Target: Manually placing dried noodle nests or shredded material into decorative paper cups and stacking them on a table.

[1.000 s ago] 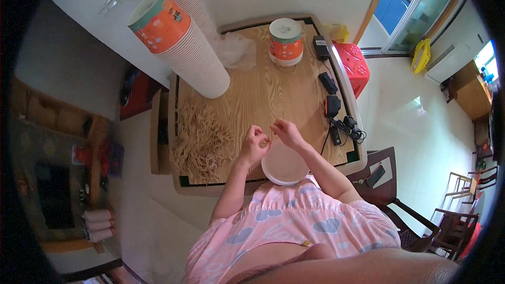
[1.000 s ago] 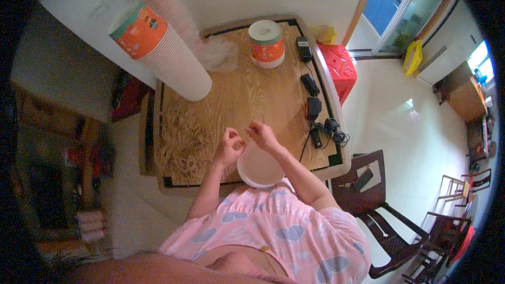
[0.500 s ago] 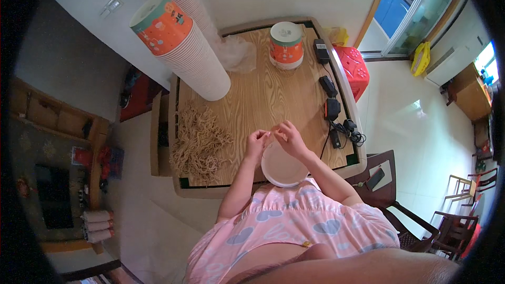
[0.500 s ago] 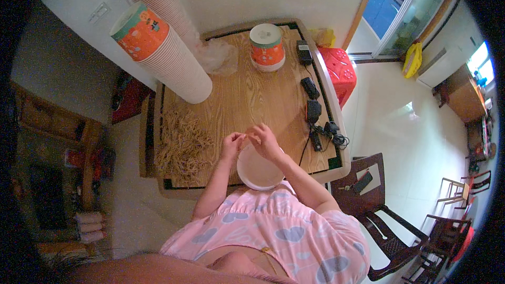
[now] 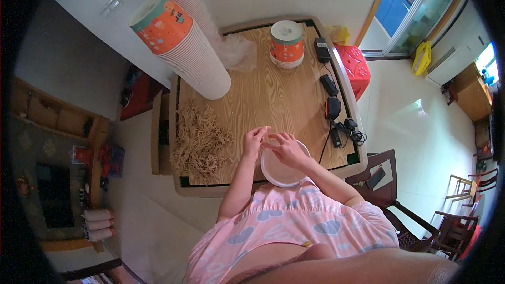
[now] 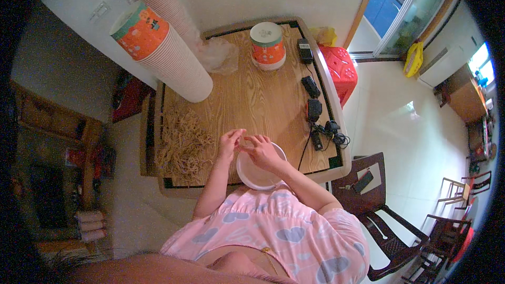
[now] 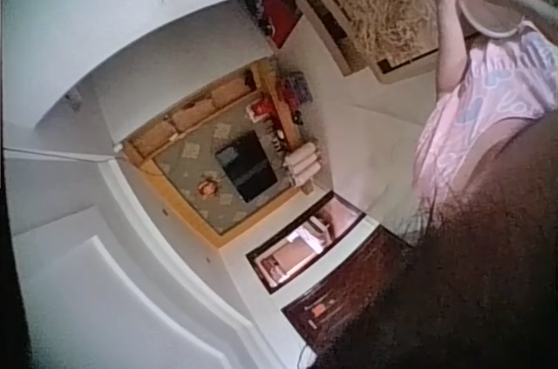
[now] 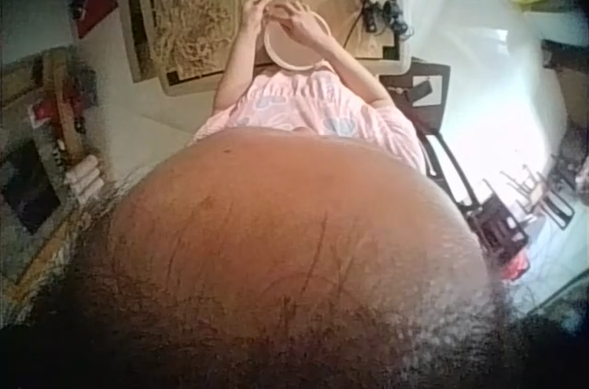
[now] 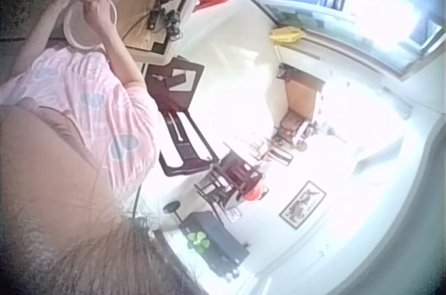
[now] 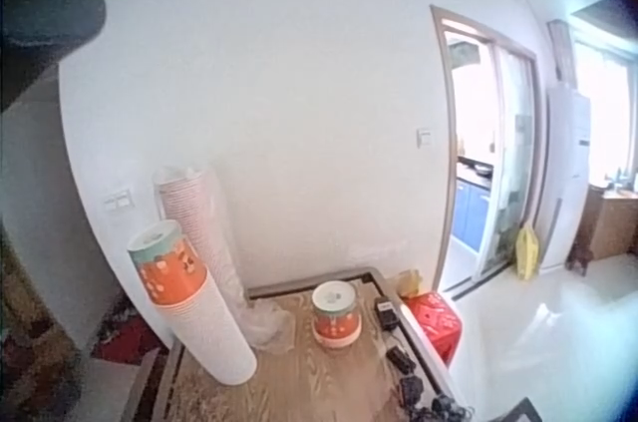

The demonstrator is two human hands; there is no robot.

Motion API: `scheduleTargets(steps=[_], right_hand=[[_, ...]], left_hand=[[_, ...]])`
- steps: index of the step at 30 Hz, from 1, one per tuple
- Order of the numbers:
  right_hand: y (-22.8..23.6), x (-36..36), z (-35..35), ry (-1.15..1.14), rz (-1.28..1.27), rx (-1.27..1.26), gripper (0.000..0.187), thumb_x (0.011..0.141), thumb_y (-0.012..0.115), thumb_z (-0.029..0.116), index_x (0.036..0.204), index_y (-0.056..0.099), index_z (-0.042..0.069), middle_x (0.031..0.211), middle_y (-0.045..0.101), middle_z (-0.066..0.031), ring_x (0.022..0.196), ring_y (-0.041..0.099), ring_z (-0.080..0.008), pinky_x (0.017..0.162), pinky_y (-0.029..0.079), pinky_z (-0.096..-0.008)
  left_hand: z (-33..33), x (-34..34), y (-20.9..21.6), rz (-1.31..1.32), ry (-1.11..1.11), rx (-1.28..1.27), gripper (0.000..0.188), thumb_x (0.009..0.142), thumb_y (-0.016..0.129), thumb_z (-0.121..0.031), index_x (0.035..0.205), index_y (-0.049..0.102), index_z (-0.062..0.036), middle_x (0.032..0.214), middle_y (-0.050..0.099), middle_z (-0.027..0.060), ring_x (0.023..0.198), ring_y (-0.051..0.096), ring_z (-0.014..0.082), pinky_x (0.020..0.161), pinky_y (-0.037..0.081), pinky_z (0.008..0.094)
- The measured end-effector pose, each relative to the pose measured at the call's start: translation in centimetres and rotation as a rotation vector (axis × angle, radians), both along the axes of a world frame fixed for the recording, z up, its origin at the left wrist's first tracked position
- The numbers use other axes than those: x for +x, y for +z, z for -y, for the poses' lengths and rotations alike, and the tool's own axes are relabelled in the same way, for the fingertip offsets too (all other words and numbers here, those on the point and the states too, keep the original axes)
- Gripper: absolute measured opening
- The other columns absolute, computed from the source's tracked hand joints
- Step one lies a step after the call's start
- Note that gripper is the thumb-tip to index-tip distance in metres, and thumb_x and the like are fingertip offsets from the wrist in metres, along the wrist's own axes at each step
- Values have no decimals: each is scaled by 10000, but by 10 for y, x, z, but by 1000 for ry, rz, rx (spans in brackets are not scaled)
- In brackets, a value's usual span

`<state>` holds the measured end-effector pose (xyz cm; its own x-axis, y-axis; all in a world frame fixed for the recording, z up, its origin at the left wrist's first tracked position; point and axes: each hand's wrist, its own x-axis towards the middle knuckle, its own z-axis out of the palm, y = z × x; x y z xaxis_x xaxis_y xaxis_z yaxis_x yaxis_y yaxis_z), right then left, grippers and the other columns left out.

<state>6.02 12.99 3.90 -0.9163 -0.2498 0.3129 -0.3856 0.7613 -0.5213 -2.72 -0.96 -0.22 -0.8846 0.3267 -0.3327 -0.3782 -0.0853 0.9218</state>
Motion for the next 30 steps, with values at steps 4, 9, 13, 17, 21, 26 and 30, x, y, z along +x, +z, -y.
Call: scheduleTargets(steps=[4,9,13,17,21,26,30], right_hand=[[-5,-1,-1,-8,1,19,398,729,584,78,1099,604,223,1152,515,-93,1027,481,-270,870,374,-411],[-3,1,1,-12,9,70,484,744,578,97,1213,510,197,1159,508,-93,1044,473,-271,884,364,-413],[4,3,2,-42,50,56,553,765,567,114,1294,406,116,1163,501,-107,1052,467,-272,898,351,-417],[2,0,1,-103,72,-94,476,781,561,116,1241,453,63,1112,527,-126,1010,495,-283,875,374,-404],[-5,-12,-2,-180,91,-264,267,797,555,110,1050,574,24,963,583,-143,898,550,-307,790,433,-381],[-9,-25,-1,-190,78,-298,161,795,559,105,904,624,5,863,610,-147,816,580,-313,723,466,-375],[-9,-29,0,-198,225,-350,155,782,580,106,891,626,6,829,621,-147,759,605,-304,680,488,-362]], left_hand=[[0,2,15,87,34,-48,195,822,614,-256,891,678,-85,577,426,-91,503,366,10,442,270,163],[1,2,19,97,50,-32,186,820,616,-267,881,680,-103,581,442,-90,500,379,7,436,277,158],[4,-1,13,70,31,-90,165,825,611,-244,866,677,-98,588,482,-76,485,410,13,430,306,166],[8,3,3,69,-39,-101,148,832,600,-208,849,675,-82,612,527,-56,491,449,25,433,334,178],[9,6,2,-62,-143,-209,134,835,595,-149,846,682,-48,667,595,-29,556,480,38,489,387,197],[9,9,-5,-231,-164,-318,170,842,581,-163,855,663,-15,683,607,-1,569,510,76,534,417,217],[7,11,-5,-212,-105,-359,133,831,592,-127,860,660,-17,728,632,16,577,521,74,529,423,210]])
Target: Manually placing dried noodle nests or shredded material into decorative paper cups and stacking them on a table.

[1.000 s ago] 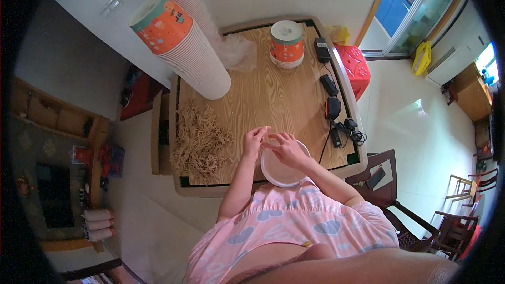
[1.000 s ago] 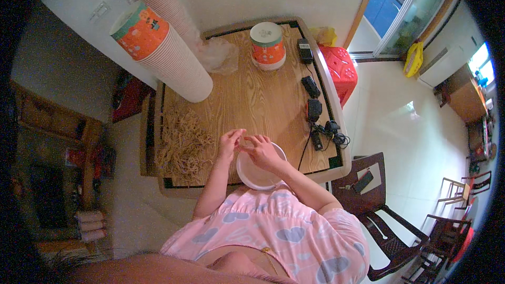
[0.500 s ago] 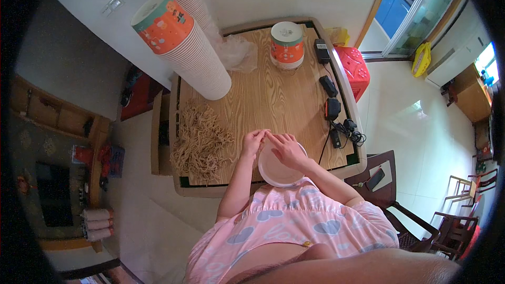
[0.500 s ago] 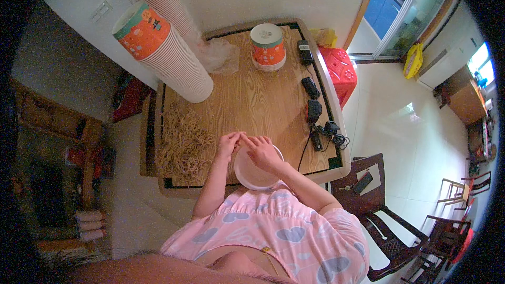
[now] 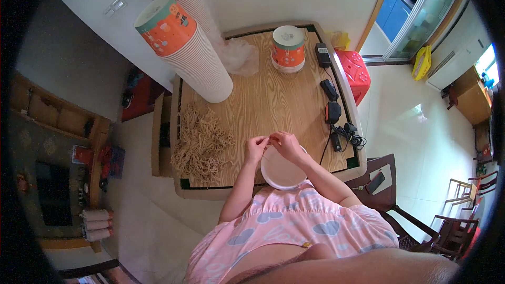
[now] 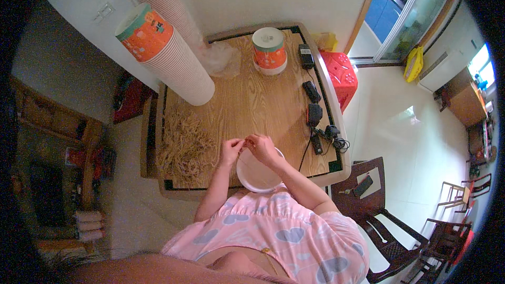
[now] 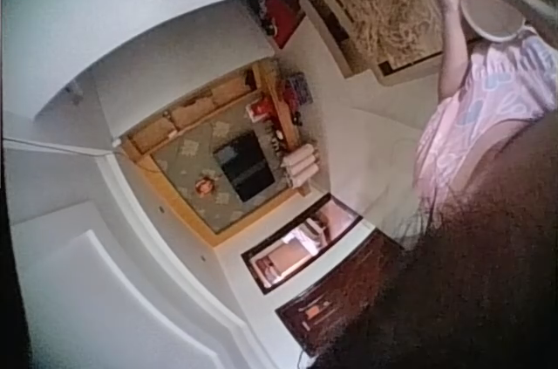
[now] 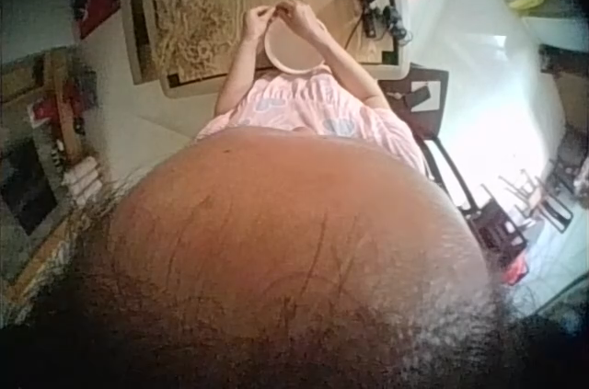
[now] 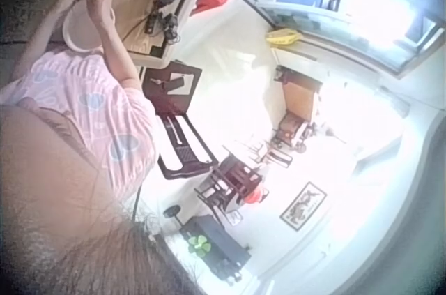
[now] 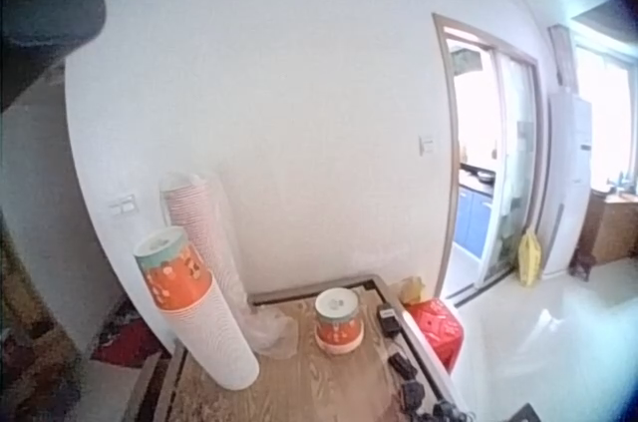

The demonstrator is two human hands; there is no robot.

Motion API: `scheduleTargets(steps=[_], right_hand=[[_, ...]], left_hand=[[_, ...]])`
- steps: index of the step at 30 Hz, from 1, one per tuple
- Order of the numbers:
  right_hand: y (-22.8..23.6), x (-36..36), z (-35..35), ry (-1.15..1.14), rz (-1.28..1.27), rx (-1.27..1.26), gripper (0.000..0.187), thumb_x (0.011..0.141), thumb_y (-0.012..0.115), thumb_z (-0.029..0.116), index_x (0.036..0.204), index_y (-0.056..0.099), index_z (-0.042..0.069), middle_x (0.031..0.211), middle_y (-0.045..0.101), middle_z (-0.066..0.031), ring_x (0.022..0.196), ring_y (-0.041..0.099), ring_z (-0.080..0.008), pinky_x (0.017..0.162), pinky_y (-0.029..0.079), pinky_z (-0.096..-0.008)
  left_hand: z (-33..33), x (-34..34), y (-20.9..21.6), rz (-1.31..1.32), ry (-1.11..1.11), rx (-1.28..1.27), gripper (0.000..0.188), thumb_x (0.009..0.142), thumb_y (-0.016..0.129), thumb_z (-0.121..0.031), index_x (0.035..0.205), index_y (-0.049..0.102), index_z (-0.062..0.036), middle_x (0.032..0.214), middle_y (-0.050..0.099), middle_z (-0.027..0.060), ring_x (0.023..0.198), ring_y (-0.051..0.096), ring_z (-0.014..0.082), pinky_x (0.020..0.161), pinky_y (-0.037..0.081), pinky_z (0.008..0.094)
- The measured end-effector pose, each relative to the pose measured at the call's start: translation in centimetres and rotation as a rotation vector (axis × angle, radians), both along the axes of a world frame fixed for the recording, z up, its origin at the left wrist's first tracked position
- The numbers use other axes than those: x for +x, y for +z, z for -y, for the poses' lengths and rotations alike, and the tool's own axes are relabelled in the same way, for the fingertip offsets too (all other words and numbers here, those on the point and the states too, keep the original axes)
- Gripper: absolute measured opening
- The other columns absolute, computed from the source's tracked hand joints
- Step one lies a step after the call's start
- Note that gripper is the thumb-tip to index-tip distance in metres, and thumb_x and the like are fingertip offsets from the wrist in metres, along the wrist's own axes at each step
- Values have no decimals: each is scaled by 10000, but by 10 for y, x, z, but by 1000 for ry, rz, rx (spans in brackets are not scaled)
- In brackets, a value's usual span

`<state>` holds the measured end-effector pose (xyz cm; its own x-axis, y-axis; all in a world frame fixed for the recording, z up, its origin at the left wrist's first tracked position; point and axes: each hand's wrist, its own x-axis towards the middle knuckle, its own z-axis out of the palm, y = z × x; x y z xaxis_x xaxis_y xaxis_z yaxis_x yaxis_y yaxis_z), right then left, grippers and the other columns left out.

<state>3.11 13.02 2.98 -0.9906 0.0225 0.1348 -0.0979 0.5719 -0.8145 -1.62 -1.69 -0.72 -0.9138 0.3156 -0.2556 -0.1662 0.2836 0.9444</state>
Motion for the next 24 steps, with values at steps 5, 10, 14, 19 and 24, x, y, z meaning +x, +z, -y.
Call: scheduleTargets(steps=[5,10,14,19,24], right_hand=[[-3,-2,0,-21,84,-84,155,787,593,113,891,626,3,837,634,-146,767,630,-276,678,503,-342],[-3,-1,-2,-67,111,-153,158,784,616,117,888,633,-1,815,651,-147,759,646,-235,685,509,-325],[-6,-1,-4,-46,120,-164,159,777,625,117,871,629,-11,800,651,-148,757,647,-234,679,508,-328],[3,-1,-3,-91,134,-167,141,769,632,113,826,616,-14,787,651,-147,757,650,-236,661,506,-334],[-3,-3,-3,-134,-27,-90,99,763,630,88,815,614,5,772,645,-127,730,634,-221,658,495,-314]], left_hand=[[-6,1,0,50,132,173,100,810,619,-118,844,652,-30,723,633,18,578,525,64,512,421,206],[-10,-2,6,59,186,193,98,792,646,-139,830,649,-49,697,619,-5,565,518,54,488,404,203],[-18,-2,13,65,176,225,103,788,656,-156,824,656,-60,684,612,-15,556,512,47,483,390,188],[-22,1,21,71,152,204,128,800,650,-186,830,675,-64,651,594,-25,548,502,38,470,367,181],[-17,-2,14,118,147,169,157,811,638,-215,840,678,-66,652,590,-26,538,493,43,471,373,193]])
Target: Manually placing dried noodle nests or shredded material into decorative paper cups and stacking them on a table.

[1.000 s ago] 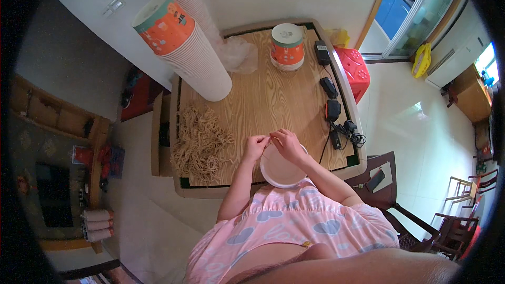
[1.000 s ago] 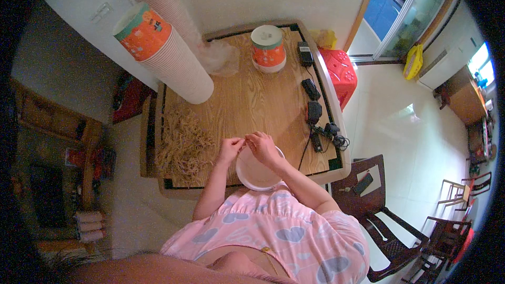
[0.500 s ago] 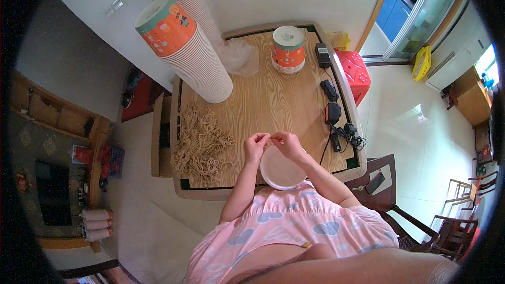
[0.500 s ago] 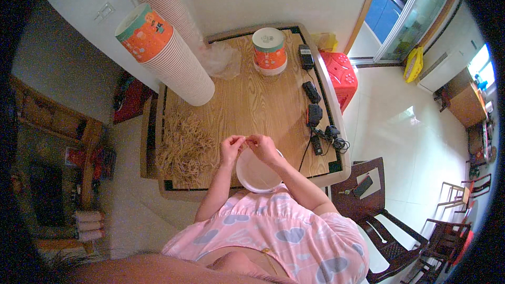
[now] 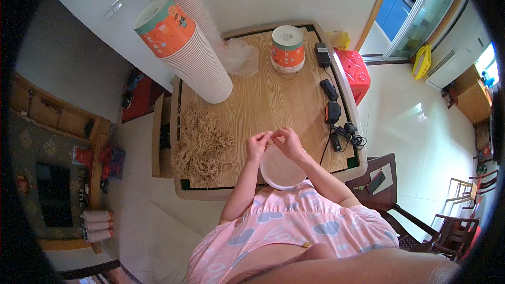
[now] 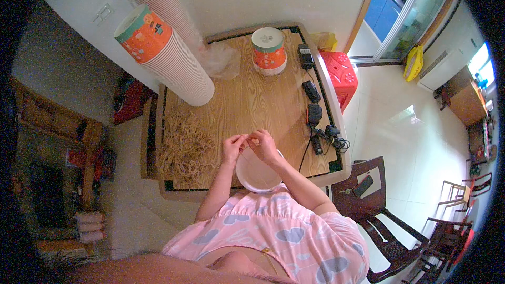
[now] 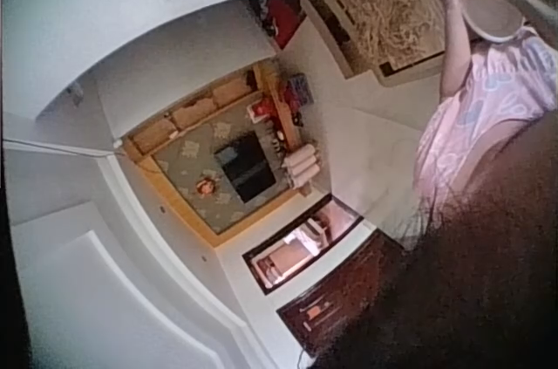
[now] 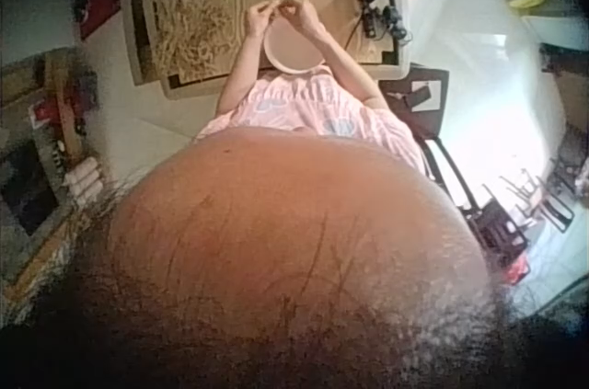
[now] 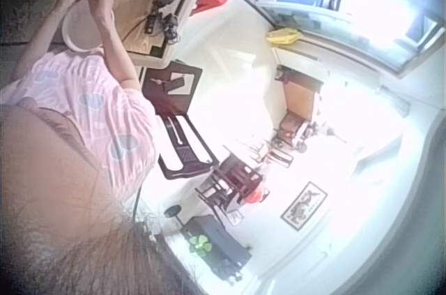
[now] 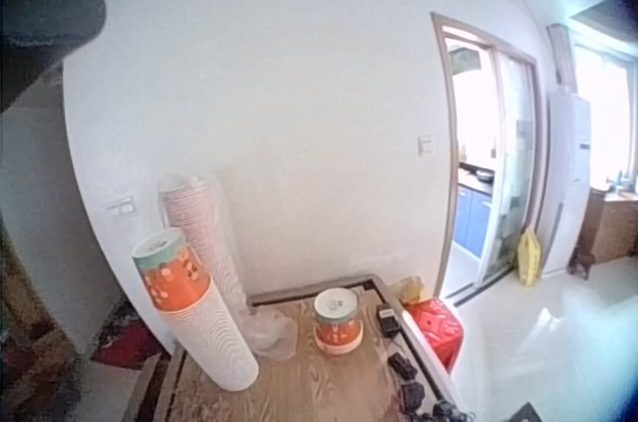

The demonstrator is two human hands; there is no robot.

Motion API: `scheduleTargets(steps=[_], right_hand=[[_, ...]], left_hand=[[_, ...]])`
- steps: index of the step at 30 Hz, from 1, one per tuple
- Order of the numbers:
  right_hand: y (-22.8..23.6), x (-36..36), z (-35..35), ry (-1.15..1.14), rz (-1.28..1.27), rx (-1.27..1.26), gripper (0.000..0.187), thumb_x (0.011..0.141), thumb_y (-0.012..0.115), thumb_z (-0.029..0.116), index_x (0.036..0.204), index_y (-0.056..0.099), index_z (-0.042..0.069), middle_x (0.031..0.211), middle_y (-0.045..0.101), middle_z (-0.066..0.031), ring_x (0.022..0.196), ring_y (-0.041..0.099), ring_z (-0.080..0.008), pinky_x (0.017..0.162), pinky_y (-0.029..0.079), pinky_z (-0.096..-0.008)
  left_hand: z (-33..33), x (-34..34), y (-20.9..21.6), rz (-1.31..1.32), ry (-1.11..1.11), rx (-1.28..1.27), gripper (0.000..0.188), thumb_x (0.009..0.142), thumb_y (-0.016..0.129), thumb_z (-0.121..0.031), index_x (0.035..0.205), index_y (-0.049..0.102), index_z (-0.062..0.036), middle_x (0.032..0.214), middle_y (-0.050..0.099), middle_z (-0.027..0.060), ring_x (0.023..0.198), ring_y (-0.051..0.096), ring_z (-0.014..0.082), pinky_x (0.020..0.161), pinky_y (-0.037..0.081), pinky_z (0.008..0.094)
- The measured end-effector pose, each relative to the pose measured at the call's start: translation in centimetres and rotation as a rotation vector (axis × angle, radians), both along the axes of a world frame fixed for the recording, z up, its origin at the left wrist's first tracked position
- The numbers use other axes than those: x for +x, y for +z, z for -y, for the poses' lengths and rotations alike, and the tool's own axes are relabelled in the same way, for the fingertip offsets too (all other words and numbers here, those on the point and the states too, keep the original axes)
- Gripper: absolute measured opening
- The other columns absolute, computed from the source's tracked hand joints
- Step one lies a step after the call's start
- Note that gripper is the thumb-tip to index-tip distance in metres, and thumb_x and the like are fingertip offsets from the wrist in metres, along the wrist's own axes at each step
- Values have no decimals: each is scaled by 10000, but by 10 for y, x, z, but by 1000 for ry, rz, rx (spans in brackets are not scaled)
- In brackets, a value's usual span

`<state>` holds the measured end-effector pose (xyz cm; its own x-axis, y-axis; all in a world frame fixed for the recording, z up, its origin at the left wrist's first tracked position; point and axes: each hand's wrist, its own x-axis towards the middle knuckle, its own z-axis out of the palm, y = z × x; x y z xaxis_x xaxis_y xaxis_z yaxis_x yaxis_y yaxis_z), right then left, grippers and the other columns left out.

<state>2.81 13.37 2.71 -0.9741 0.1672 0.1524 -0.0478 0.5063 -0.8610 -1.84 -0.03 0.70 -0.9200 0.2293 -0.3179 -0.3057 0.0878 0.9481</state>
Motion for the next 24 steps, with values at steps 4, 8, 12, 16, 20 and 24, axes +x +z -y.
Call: scheduleTargets(steps=[4,8,12,16,20,24], right_hand=[[2,-2,-1,-8,-23,-74,58,759,623,49,800,606,13,759,637,-109,713,610,-198,651,482,-299],[4,-4,-2,17,39,-202,52,767,609,24,815,597,6,759,639,-104,727,618,-185,664,488,-294],[-3,-6,-4,21,64,-246,39,786,590,8,823,586,-3,763,642,-94,756,624,-165,687,496,-285],[1,-7,-7,53,84,-287,25,787,579,-10,813,579,-8,774,639,-87,766,623,-155,684,498,-279],[-13,-9,-11,65,49,-309,21,784,558,13,773,575,10,711,613,-76,693,575,-130,615,466,-277],[-10,-9,-14,99,119,-317,63,780,553,-57,805,579,-6,747,619,-60,745,609,-138,670,490,-260]], left_hand=[[2,-1,1,51,-8,24,162,821,625,-216,846,678,-65,658,591,-28,543,496,49,483,383,199],[5,-4,0,34,-70,23,163,833,608,-210,851,677,-64,673,602,-23,552,504,52,492,392,204],[5,-5,1,41,-98,61,171,839,598,-215,868,673,-65,703,623,-15,568,520,57,500,399,211],[5,-7,0,115,-105,58,160,838,598,-206,877,671,-69,722,631,-12,586,534,61,509,401,210],[5,-8,-5,156,-121,61,144,833,602,-192,877,673,-75,733,632,-12,597,539,64,525,405,207],[6,-4,-3,155,-143,117,139,819,621,-176,895,671,-71,750,635,-9,622,552,71,556,422,210]])
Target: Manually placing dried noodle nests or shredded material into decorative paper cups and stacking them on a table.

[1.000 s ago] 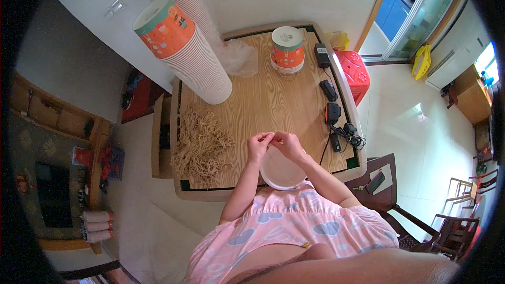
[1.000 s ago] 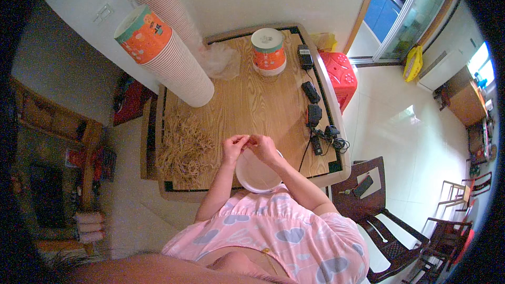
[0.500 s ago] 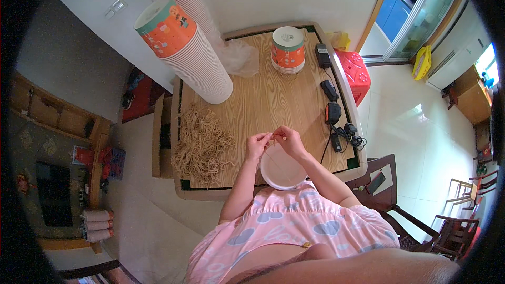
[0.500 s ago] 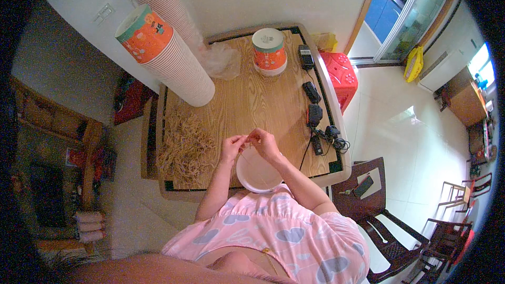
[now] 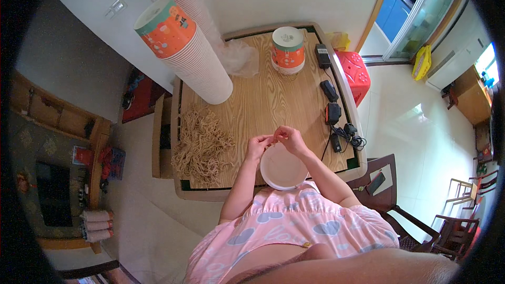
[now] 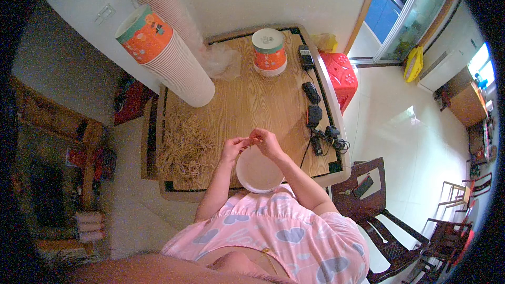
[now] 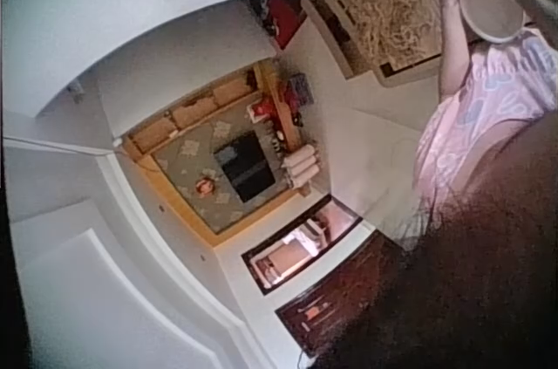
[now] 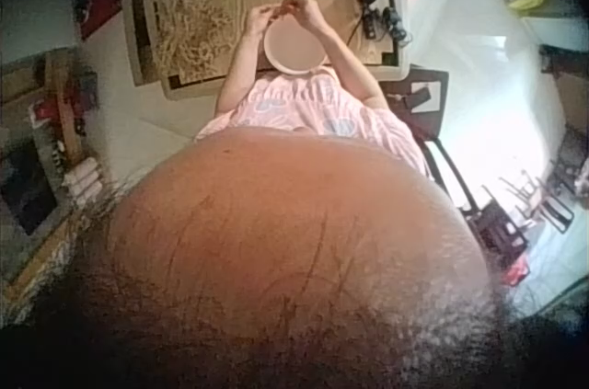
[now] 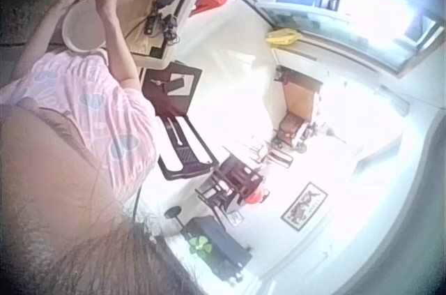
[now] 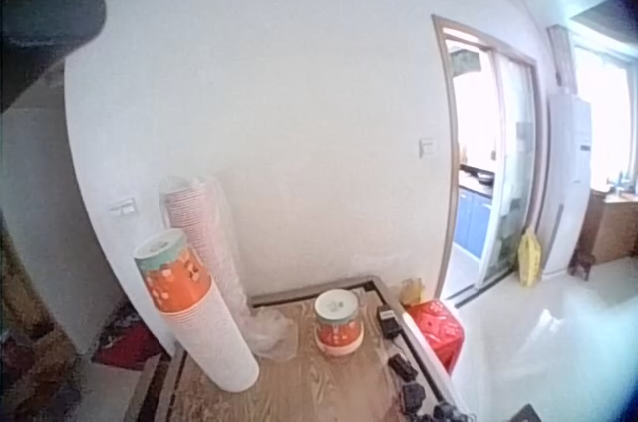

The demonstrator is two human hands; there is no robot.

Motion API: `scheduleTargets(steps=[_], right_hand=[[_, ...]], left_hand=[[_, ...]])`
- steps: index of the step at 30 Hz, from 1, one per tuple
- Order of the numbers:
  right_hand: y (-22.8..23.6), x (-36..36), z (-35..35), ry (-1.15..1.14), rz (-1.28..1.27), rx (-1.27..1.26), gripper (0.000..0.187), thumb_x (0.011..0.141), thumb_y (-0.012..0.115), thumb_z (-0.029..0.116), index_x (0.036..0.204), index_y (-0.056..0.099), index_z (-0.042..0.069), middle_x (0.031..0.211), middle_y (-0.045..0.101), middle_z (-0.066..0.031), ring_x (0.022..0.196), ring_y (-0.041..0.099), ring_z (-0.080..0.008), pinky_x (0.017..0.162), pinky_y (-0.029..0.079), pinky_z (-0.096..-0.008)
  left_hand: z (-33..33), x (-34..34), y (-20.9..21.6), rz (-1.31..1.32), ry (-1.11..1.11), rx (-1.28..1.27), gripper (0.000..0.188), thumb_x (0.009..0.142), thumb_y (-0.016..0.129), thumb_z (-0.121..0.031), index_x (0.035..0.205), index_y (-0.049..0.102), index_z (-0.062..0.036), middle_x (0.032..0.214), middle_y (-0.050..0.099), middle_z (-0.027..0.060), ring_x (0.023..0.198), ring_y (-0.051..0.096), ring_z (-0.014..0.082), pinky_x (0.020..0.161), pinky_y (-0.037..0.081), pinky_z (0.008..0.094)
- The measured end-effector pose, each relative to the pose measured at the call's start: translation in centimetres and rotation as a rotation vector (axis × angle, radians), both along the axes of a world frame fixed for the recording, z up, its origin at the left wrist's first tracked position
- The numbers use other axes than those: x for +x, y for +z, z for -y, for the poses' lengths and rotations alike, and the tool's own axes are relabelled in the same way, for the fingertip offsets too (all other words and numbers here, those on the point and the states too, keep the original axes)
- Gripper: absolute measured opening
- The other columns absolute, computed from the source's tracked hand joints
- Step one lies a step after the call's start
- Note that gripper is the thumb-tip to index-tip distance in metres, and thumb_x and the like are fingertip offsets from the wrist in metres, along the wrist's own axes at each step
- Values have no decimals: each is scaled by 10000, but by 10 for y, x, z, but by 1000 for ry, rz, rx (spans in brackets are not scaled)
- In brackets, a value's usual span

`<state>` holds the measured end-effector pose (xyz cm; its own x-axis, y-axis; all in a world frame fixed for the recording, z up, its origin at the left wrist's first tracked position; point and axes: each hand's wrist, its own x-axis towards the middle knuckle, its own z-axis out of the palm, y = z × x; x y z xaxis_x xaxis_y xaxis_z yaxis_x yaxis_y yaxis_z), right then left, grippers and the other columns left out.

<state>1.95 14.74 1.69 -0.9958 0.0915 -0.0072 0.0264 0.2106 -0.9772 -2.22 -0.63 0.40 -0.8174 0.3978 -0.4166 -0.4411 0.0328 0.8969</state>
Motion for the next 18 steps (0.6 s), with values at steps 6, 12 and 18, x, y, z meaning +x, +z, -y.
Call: scheduleTargets(steps=[6,12,18], right_hand=[[-3,1,0,-36,-22,58,45,794,560,-9,827,590,2,749,611,-64,728,589,-124,656,482,-260],[-7,-3,0,-137,101,54,120,825,568,127,819,600,12,724,612,-91,656,557,-144,606,458,-285],[-9,-1,-4,-22,109,201,158,799,611,180,823,612,23,711,622,-111,640,573,-180,593,459,-311]], left_hand=[[-1,3,-8,-46,18,55,128,797,640,-115,900,653,-40,793,641,15,651,566,85,584,447,223],[-2,4,-19,-160,75,27,98,799,613,-35,890,633,-5,827,646,58,749,607,115,691,492,233],[-1,4,-23,-248,50,-18,119,806,590,-11,916,632,4,852,648,81,785,617,133,738,499,235]])
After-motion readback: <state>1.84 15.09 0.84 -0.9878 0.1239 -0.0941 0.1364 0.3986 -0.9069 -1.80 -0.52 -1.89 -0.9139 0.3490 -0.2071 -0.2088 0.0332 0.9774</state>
